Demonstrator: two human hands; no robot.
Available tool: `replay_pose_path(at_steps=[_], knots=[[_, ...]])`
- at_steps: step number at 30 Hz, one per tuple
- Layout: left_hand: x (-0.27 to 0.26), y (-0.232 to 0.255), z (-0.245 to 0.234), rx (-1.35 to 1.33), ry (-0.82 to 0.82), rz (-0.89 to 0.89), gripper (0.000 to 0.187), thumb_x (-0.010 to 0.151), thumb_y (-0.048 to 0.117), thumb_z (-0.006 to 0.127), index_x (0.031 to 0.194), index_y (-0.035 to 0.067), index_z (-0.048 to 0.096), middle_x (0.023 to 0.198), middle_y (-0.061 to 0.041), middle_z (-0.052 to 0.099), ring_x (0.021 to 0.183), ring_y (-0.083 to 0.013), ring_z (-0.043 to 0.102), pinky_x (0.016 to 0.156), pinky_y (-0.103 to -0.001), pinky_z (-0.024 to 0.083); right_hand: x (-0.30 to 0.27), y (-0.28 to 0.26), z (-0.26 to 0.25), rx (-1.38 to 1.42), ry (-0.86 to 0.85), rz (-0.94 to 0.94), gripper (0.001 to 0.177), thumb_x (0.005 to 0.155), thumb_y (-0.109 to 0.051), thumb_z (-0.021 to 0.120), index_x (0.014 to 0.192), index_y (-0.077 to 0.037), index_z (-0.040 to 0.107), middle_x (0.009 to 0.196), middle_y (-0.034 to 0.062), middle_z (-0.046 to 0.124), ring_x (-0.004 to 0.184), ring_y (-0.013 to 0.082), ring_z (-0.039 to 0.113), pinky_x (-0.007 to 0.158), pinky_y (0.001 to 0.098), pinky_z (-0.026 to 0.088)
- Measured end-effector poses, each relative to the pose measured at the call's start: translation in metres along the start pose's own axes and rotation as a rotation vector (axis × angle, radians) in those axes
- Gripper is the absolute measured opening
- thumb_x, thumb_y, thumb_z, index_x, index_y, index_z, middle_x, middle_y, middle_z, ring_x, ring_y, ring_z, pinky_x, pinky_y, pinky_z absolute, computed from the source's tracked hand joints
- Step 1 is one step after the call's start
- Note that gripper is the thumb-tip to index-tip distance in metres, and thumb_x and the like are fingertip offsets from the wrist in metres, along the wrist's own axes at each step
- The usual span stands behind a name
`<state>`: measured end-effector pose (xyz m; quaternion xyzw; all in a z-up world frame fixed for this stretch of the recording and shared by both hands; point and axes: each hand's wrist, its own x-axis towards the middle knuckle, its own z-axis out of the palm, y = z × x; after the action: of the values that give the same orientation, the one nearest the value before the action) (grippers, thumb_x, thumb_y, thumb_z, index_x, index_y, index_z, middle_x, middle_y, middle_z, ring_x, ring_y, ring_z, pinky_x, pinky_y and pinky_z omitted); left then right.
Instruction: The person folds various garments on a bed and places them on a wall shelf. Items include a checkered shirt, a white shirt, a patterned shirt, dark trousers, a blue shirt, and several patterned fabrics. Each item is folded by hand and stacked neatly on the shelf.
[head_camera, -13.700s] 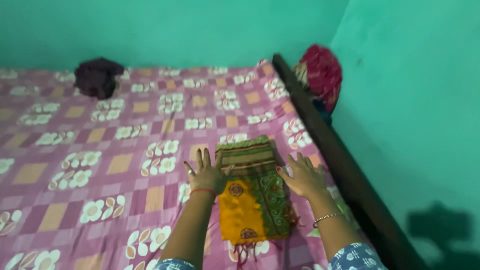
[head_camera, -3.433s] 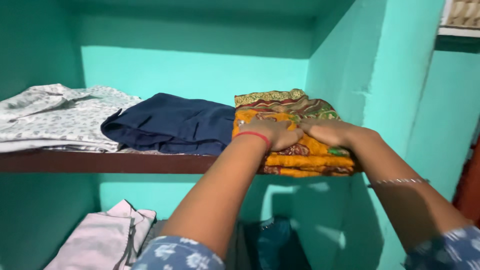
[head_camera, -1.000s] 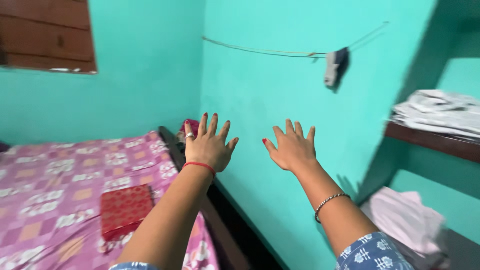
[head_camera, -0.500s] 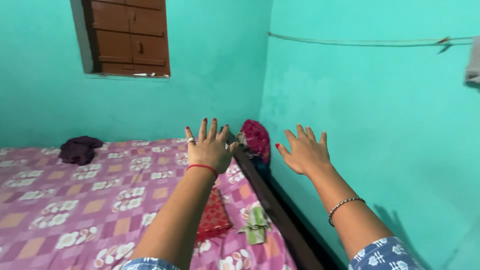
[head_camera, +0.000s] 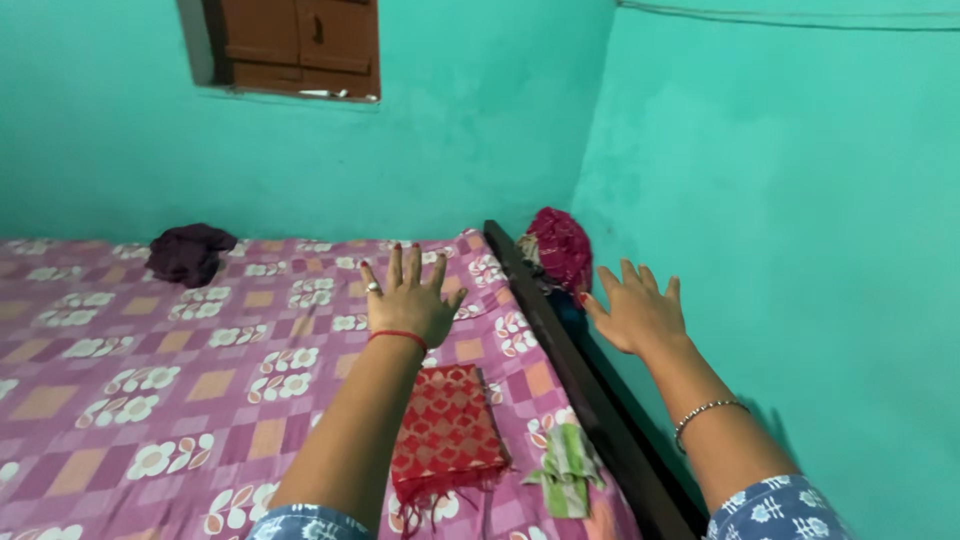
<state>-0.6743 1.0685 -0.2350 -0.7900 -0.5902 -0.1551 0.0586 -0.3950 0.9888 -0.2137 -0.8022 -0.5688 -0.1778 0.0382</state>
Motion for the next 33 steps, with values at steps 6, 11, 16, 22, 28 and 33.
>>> replay_pose_path(at_steps=[6,11,16,22,28,33], knots=[[0.046,-0.03,0.073,-0.013,-0.083,-0.077,0.069,0.101,0.064,0.027,0.162,0.035,0.016,0.173,-0.002,0.002,0.158,-0.0253,-0.004,0.122,-0.065,-0.003,0.06,-0.027,0.082,0.08,-0.123,-0.036,0.071,0.099,-0.059,0.044,0.159,-0.024,0.03,0.168,0.0097,0.023,0.154,0.032,0.023,0.122,0.0612,0.018],[0.072,-0.057,0.151,-0.042,-0.26,-0.114,0.069,0.102,0.063,0.026,0.163,0.035,0.01,0.173,-0.003,0.0,0.159,-0.0263,-0.006,0.122,-0.066,-0.003,0.092,-0.052,0.187,0.173,-0.241,-0.048,0.072,0.097,-0.055,0.049,0.16,-0.024,0.029,0.169,0.0084,0.021,0.154,0.0315,0.024,0.122,0.0589,0.022],[0.078,-0.088,0.261,-0.057,-0.466,-0.145,0.072,0.103,0.061,0.029,0.165,0.032,0.007,0.173,-0.006,0.002,0.159,-0.0278,-0.004,0.123,-0.066,-0.001,0.1,-0.087,0.326,0.216,-0.332,-0.14,0.076,0.098,-0.054,0.052,0.161,-0.018,0.028,0.166,0.0149,0.026,0.151,0.035,0.031,0.124,0.0526,0.029],[0.057,-0.115,0.414,-0.231,-0.632,-0.263,0.075,0.102,0.057,0.041,0.164,0.027,0.012,0.171,-0.009,0.011,0.159,-0.0309,0.003,0.125,-0.062,0.011,0.074,-0.136,0.451,0.329,-0.657,-0.03,0.077,0.096,-0.043,0.057,0.159,-0.014,0.023,0.163,0.0127,0.029,0.147,0.0347,0.035,0.117,0.0556,0.032],[0.03,-0.121,0.527,-0.545,-0.545,-0.475,0.077,0.094,0.041,0.062,0.157,0.014,0.026,0.149,-0.017,0.046,0.136,-0.0375,0.047,0.109,-0.054,0.044,0.065,-0.161,0.509,0.272,-0.593,0.054,0.058,0.098,-0.046,0.058,0.136,-0.002,0.052,0.13,0.0219,0.059,0.117,0.0345,0.062,0.101,0.0464,0.053],[0.027,-0.117,0.566,-0.856,-0.233,-0.627,0.056,0.091,0.037,0.073,0.133,0.006,0.054,0.114,-0.017,0.071,0.099,-0.0339,0.073,0.086,-0.045,0.058,0.076,-0.177,0.505,0.347,-0.492,0.141,0.051,0.095,-0.048,0.061,0.122,-0.005,0.063,0.118,0.0206,0.065,0.111,0.0339,0.064,0.095,0.0466,0.055]])
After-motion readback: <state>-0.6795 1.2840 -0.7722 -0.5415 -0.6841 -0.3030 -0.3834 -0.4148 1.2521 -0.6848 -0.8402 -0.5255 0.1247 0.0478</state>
